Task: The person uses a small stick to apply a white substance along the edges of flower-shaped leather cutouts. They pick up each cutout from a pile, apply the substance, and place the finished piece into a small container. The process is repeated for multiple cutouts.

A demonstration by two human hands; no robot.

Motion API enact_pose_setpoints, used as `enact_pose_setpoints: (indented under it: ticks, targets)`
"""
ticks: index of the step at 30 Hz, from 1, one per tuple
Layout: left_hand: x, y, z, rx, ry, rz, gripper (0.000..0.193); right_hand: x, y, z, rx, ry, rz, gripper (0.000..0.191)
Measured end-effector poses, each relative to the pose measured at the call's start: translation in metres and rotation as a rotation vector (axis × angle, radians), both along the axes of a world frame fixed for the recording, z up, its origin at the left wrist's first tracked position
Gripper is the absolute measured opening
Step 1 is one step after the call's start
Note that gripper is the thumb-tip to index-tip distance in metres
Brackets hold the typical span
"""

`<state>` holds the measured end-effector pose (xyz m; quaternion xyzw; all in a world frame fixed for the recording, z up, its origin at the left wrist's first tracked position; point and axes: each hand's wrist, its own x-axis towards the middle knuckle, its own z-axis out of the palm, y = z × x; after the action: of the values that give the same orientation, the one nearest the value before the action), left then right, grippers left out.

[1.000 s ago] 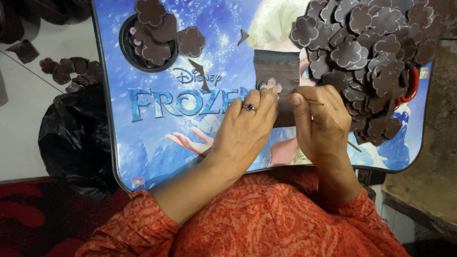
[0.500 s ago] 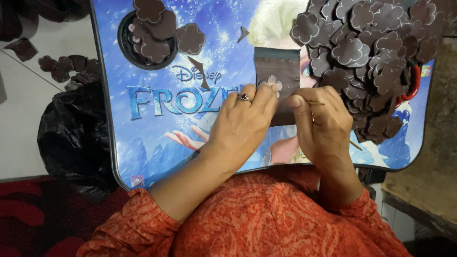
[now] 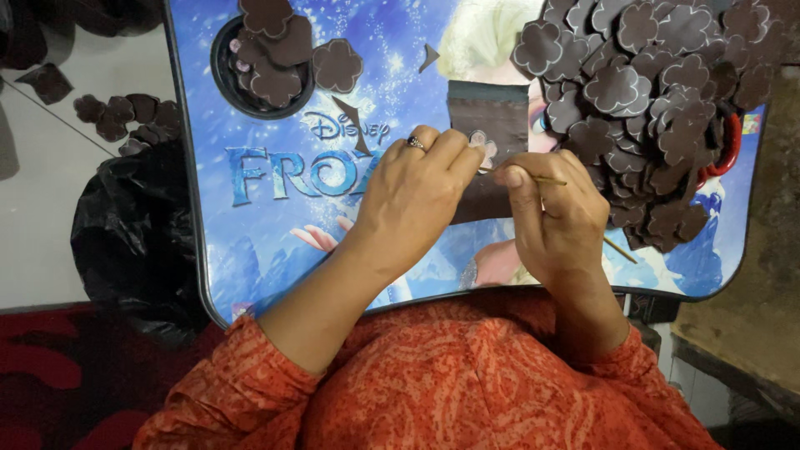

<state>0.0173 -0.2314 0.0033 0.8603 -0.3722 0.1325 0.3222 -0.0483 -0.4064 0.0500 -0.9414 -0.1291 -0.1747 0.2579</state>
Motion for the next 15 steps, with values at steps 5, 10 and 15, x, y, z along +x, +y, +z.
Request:
enact_pose_setpoints:
  ticks: [5, 10, 15]
  targets:
    - [0.0012, -0.0019, -0.0001, -0.026, 0.022, 0.000, 0.022, -0.0009, -0.0035, 0.0012, -0.013, -0.008, 0.002, 0.007]
    - [0.0000, -0.0009, 0.0005, -0.024, 0.056, 0.002, 0.022, -0.0024, -0.0041, 0.0007, 0.001, 0.008, -0.010, 0.006]
    - [0.0003, -0.0010, 0.0004, -0.026, 0.049, 0.008, 0.025, -0.0023, -0.0033, 0.0001, -0.009, 0.003, 0.002, 0.007]
